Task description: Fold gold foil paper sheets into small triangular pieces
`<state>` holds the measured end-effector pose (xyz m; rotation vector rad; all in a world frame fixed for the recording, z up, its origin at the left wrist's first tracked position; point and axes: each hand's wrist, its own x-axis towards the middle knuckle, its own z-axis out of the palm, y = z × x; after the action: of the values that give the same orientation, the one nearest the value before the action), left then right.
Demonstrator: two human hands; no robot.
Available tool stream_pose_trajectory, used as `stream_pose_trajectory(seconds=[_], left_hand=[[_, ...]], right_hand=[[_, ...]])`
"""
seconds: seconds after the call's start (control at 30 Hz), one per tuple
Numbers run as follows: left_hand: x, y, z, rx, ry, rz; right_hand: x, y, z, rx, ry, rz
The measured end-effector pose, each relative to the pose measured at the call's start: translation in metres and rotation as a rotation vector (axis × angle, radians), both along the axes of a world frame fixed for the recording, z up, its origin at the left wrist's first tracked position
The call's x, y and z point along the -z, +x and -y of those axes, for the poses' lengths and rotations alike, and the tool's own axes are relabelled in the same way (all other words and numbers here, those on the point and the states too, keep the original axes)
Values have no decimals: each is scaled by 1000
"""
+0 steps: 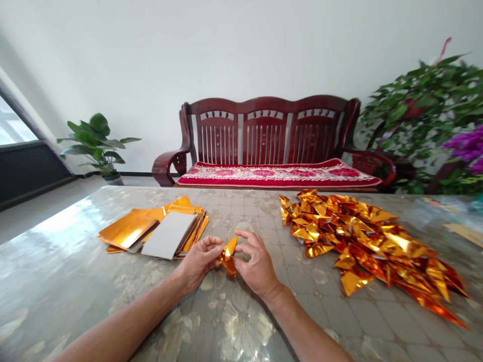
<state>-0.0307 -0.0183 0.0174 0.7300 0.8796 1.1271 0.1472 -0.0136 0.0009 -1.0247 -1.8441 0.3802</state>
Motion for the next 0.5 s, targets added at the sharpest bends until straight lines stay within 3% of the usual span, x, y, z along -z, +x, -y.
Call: stream_pose_trajectory(seconds=[0.5], left_hand=[[1,1,1,18,5,-8]], right_hand=[[0,-4,2,-8,52,-9]])
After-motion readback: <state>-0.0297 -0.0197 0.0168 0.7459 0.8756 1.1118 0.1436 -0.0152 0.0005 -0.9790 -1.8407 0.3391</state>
